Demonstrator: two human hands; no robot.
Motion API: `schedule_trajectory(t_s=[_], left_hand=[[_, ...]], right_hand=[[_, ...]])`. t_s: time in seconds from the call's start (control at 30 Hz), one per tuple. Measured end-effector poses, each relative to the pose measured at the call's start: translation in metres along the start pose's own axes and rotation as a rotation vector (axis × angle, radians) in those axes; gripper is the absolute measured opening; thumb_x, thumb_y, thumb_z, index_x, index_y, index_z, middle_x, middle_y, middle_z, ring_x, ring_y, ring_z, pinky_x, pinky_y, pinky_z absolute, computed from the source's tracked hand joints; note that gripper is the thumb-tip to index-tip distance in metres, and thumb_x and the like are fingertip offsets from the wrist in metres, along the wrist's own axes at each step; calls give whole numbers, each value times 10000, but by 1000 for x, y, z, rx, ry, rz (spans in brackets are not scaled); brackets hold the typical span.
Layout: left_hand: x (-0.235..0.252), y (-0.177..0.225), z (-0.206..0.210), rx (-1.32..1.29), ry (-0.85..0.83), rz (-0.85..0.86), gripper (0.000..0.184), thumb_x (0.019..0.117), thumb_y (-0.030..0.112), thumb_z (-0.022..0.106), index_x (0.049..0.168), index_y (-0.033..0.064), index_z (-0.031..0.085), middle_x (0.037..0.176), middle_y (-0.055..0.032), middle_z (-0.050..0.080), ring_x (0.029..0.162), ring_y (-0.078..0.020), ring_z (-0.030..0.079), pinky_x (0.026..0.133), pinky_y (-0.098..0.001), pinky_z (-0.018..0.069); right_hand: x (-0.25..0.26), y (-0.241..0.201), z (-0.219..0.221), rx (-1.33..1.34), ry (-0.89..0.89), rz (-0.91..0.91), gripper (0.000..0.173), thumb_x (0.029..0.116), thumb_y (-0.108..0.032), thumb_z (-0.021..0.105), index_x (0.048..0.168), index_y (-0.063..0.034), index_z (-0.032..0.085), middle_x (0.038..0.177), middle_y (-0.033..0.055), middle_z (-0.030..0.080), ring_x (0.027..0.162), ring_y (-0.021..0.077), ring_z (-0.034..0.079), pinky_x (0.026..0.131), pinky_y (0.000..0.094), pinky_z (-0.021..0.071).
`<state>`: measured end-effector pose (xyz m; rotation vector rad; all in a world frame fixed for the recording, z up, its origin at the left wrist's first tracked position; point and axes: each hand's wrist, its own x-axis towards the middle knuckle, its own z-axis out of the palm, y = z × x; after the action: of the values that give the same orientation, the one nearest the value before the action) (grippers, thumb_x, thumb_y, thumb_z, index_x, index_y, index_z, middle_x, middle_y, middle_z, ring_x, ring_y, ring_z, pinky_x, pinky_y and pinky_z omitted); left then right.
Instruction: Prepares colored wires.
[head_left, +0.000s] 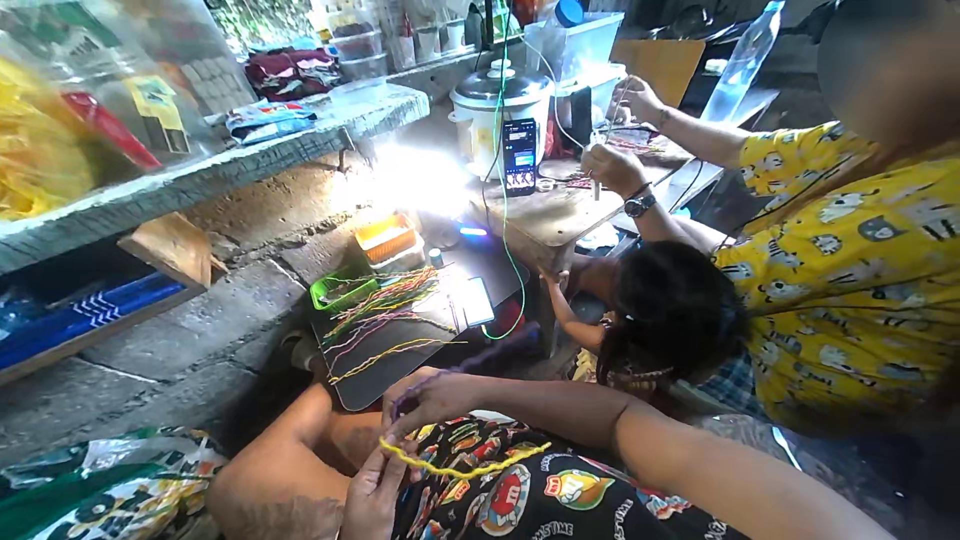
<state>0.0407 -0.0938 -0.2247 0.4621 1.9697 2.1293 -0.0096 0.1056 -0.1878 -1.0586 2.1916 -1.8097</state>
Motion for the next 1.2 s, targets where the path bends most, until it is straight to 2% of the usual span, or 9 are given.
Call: schedule_trajectory(t_s=[0.23,0.37,0.43,0.6,0.67,0.73,0.83,0.97,1.2], left_hand=[[4,-3,12,390,257,-16,204,1033,108,504,1056,-37,645,799,32,677,695,26,650,684,-168,564],[4,1,0,-157,150,-53,312,1062,79,356,978,107,655,777,46,726,666,-33,681,640,-185,582],[4,1,-13,-473,-7,-106,243,1036,210,534,963,134,753,806,-3,739,670,-53,692,627,-193,588],[3,-8,-19,-861,-377,-156,207,967,247,663,1051,91,770,849,-33,747,732,-83,719,669,-208,592],[-2,-1,-8,-550,-185,54,173,994,254,634,1014,143,766,807,39,734,686,-7,682,632,-141,557],[-2,3,0,184,179,356,107,994,125,559,938,85,641,758,63,658,670,49,620,637,-104,521],[2,3,-1,777,391,405,241,939,127,584,900,-99,658,760,-124,645,698,-47,607,670,-192,505],[4,10,-4,185,307,94,176,1015,42,455,985,59,627,819,89,696,736,16,672,702,-175,582],[5,18,-3,-223,335,-61,385,1037,-11,356,844,132,657,688,63,699,586,-17,653,580,-166,565]], right_hand=[[5,6,22,-110,174,202,250,982,-156,659,1031,88,679,968,204,689,916,250,658,857,429,504],[4,8,21,87,39,-5,252,1027,-69,549,1177,123,615,1036,207,673,909,194,660,854,353,541],[4,1,17,215,-59,58,287,1061,-65,470,1250,105,602,1123,179,660,956,155,635,882,335,528],[11,2,21,410,-27,-105,165,965,-1,556,1001,97,683,1011,93,679,911,73,617,826,267,503],[12,-3,25,401,86,-93,99,936,17,611,968,68,690,951,47,664,848,42,610,771,233,508],[12,-11,32,274,231,-17,167,926,5,658,1057,98,705,988,122,659,869,110,601,799,265,503],[18,-13,39,110,299,73,281,944,-27,653,1199,89,664,1100,202,676,918,187,629,854,340,511],[25,-16,33,12,197,103,388,964,-52,662,1324,59,567,889,166,624,747,197,582,730,362,513],[18,-20,40,-212,144,-214,309,983,51,552,1284,64,623,1069,225,703,970,329,699,899,459,555]])
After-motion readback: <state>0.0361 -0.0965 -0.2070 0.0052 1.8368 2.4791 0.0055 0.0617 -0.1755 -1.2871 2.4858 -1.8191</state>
